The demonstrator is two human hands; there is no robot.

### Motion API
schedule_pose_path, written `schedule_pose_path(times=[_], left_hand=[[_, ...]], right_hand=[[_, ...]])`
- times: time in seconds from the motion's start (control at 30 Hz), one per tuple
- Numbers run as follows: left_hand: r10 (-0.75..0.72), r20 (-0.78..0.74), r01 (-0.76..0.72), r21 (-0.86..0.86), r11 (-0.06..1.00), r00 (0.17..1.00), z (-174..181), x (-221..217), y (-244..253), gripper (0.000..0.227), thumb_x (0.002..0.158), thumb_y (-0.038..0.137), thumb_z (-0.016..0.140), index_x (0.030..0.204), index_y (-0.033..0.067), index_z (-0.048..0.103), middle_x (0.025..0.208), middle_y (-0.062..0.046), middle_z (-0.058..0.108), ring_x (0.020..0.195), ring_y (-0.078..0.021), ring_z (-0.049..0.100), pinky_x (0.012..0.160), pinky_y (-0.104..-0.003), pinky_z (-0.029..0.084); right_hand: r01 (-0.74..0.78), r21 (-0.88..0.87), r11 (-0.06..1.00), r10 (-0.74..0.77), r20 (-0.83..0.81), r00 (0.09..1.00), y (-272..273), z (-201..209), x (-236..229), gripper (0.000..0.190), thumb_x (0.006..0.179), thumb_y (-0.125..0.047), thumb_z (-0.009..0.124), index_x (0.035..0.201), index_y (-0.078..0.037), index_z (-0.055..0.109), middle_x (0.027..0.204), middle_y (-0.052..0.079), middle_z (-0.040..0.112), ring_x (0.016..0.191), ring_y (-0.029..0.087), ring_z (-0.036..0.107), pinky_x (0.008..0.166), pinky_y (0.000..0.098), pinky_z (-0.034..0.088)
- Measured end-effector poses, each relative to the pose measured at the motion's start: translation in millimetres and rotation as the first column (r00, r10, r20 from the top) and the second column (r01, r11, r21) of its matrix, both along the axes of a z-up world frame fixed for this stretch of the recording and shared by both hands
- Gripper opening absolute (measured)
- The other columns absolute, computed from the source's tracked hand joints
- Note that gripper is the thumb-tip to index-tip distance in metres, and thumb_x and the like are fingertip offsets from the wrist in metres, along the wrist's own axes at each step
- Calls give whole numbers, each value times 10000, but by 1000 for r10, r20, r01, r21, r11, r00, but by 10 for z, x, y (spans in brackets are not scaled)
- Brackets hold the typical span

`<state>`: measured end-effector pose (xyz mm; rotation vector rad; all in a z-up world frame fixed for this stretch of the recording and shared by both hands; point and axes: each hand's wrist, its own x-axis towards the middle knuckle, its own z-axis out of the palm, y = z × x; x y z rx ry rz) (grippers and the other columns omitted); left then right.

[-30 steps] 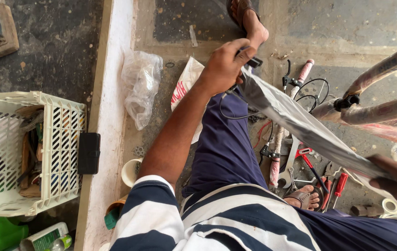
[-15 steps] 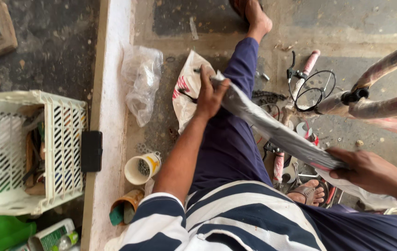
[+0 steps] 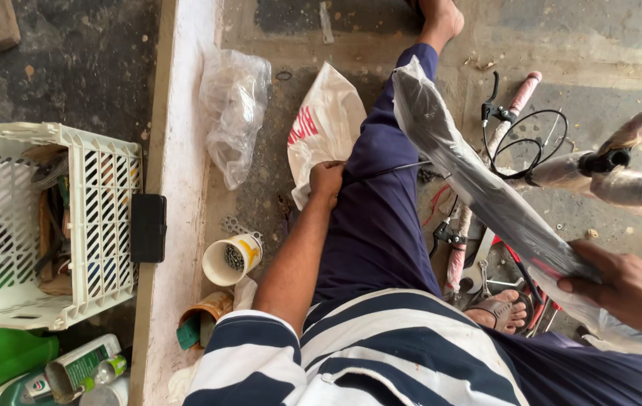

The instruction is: The person sits on the floor and assembles a bicycle by attaching the handlebar stem to the frame. They use a screwdriver to tighten the bolts securing the stem and adjust the handlebar position. The person also handles a plastic-wrapped bicycle seat and positions it near the frame.

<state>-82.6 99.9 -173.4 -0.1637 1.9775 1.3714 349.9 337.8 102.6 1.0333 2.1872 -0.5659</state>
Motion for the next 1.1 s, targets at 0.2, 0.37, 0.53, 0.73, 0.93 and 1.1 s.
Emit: schedule_pose_path(times=[0.2,0.37,0.53,0.73,0.93,1.1], left_hand=[[-355,-49,335,-228,914,934,-77,-300,-95,557,896,287,810,1281,-18,549,1149,-186,654,998,-283,647,812,-424,557],[-454,-184,391,-296,872,872,231,-347,-70,496,843,336,758,1193,-9,688,1126,-227,744,1030,-360,712,862,-459,549],[-356,-682,123,-367,922,638,898,-473,107,362,978,341,673,1235,87,694,1231,-179,702,1192,-403,582,1036,-549,417],[-121,-962,-140,-159,977,246,1760,-346,602,219,1000,436,658,1082,263,763,1600,-213,283,1502,-473,243,1215,-679,224],[366,-710,-36,433,901,601,1802,-159,1176,297,1056,424,583,1156,169,697,1663,-335,71,1547,-475,159,1187,-562,345],[231,267,-334,880,337,936,1617,-171,1515,352,1152,367,612,1133,19,562,1479,-341,450,1366,-394,522,1078,-461,530]], right_hand=[[103,-21,994,-102,24,994,-47,150,-116,812,793,-541,782,1462,-159,527,929,213,807,846,335,761,828,487,592],[109,-38,993,-111,-35,993,-190,414,-239,636,812,-509,779,1309,-146,614,856,198,768,811,342,737,795,503,566],[179,-70,981,-181,-32,983,-203,390,-20,556,839,-493,791,1219,-115,646,887,172,746,823,330,723,790,496,554],[206,-135,969,-224,-128,966,-125,201,262,686,786,-501,823,1341,-153,620,913,145,777,849,279,749,786,439,584],[303,-77,950,-309,-84,947,-120,39,529,677,771,-423,869,1358,-164,651,947,130,804,902,270,786,859,412,599],[372,-117,921,-389,-209,897,2,-276,962,661,774,-286,910,1357,-92,667,982,174,811,910,282,813,891,386,648]])
